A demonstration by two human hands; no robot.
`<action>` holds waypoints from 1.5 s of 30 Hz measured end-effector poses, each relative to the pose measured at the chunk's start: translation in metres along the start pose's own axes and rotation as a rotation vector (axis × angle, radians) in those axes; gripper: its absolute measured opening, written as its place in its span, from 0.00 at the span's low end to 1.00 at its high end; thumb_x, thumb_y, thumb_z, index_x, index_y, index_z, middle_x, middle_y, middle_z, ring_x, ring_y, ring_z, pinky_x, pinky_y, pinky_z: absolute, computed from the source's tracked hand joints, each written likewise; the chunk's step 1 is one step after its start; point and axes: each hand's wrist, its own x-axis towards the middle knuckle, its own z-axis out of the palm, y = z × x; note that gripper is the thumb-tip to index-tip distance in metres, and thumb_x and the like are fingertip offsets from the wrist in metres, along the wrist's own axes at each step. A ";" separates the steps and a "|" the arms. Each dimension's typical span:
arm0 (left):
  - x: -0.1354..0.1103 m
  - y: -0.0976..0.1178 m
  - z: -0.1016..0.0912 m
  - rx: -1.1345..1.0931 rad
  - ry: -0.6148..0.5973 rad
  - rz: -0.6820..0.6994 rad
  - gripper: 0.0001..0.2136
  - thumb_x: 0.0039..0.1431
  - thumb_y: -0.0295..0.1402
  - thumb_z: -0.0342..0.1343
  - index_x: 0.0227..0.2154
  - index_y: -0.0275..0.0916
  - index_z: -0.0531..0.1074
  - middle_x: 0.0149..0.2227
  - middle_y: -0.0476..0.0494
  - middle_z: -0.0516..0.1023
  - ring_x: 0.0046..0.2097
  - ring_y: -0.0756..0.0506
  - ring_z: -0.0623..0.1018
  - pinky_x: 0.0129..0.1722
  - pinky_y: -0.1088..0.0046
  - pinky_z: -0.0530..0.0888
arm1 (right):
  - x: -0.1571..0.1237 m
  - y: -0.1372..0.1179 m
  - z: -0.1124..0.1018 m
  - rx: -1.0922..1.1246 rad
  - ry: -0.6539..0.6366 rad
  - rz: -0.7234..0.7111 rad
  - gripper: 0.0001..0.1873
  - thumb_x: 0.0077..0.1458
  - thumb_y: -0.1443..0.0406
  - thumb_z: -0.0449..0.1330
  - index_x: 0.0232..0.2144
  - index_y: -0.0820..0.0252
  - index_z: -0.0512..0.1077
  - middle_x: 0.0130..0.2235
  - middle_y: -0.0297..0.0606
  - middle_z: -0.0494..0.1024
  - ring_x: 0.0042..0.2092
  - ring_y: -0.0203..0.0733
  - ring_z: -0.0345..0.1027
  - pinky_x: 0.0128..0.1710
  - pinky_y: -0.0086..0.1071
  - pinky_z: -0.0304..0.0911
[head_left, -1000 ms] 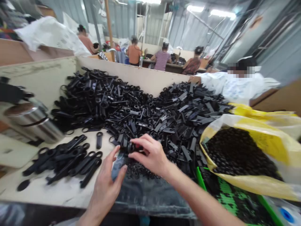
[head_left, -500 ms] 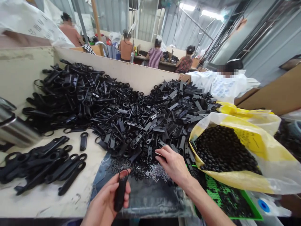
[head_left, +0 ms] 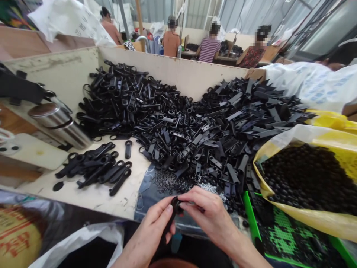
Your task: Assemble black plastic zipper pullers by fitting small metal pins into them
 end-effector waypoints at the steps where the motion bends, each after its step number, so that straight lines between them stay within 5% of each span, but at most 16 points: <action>1: -0.002 0.000 -0.002 -0.002 0.002 -0.013 0.31 0.54 0.56 0.64 0.52 0.37 0.78 0.23 0.51 0.72 0.26 0.49 0.68 0.25 0.75 0.64 | 0.001 -0.001 0.003 -0.013 -0.010 -0.001 0.11 0.71 0.64 0.57 0.43 0.57 0.80 0.33 0.37 0.80 0.33 0.38 0.75 0.33 0.28 0.69; 9: -0.018 0.002 -0.015 -0.018 0.031 -0.110 0.22 0.58 0.36 0.58 0.55 0.37 0.75 0.29 0.49 0.75 0.30 0.49 0.70 0.29 0.75 0.64 | 0.003 -0.004 0.010 -0.143 -0.078 -0.117 0.15 0.72 0.66 0.52 0.44 0.57 0.80 0.32 0.38 0.78 0.30 0.38 0.74 0.29 0.27 0.68; 15: -0.015 -0.008 -0.017 0.270 -0.004 0.139 0.15 0.61 0.36 0.60 0.50 0.43 0.79 0.48 0.43 0.83 0.48 0.42 0.78 0.50 0.69 0.71 | -0.003 -0.008 0.017 -0.163 -0.090 -0.160 0.15 0.72 0.68 0.51 0.42 0.60 0.78 0.32 0.40 0.78 0.29 0.38 0.74 0.29 0.28 0.69; 25: -0.026 0.002 -0.013 0.604 0.015 0.102 0.11 0.67 0.37 0.52 0.44 0.44 0.78 0.40 0.45 0.83 0.45 0.40 0.79 0.47 0.66 0.71 | -0.013 -0.008 0.018 -0.182 -0.151 -0.189 0.17 0.71 0.70 0.50 0.49 0.55 0.79 0.33 0.40 0.79 0.31 0.39 0.74 0.28 0.28 0.71; 30: -0.038 0.006 -0.015 0.642 -0.029 0.143 0.16 0.70 0.40 0.48 0.54 0.47 0.75 0.33 0.48 0.81 0.37 0.42 0.77 0.38 0.69 0.71 | -0.022 -0.008 0.027 0.038 0.042 0.128 0.18 0.66 0.61 0.62 0.56 0.50 0.75 0.36 0.36 0.79 0.28 0.38 0.71 0.28 0.28 0.71; 33: -0.039 -0.001 -0.023 0.676 -0.111 0.255 0.15 0.71 0.38 0.46 0.53 0.46 0.74 0.40 0.45 0.82 0.41 0.43 0.80 0.42 0.71 0.73 | -0.032 -0.006 0.042 0.226 0.074 0.310 0.14 0.62 0.58 0.65 0.50 0.52 0.78 0.31 0.33 0.77 0.26 0.36 0.67 0.27 0.27 0.68; 39: -0.025 -0.024 -0.033 1.013 0.072 0.444 0.21 0.69 0.30 0.42 0.61 0.44 0.68 0.53 0.35 0.77 0.53 0.34 0.75 0.55 0.51 0.69 | -0.030 0.009 0.071 0.632 0.067 0.602 0.24 0.57 0.50 0.68 0.51 0.56 0.80 0.32 0.34 0.77 0.27 0.35 0.64 0.28 0.28 0.65; 42: -0.023 -0.023 -0.035 0.733 0.119 0.263 0.23 0.66 0.32 0.47 0.63 0.40 0.62 0.45 0.38 0.77 0.46 0.39 0.76 0.51 0.56 0.71 | -0.022 0.013 0.077 0.683 0.078 0.667 0.24 0.54 0.49 0.71 0.46 0.58 0.82 0.31 0.36 0.78 0.29 0.36 0.65 0.29 0.29 0.66; 45: -0.025 -0.015 -0.034 0.348 0.013 0.012 0.22 0.63 0.39 0.52 0.57 0.35 0.63 0.34 0.45 0.75 0.37 0.43 0.75 0.42 0.64 0.72 | -0.014 0.012 0.078 0.695 0.030 0.678 0.23 0.54 0.47 0.70 0.42 0.59 0.84 0.28 0.35 0.76 0.27 0.36 0.65 0.28 0.29 0.65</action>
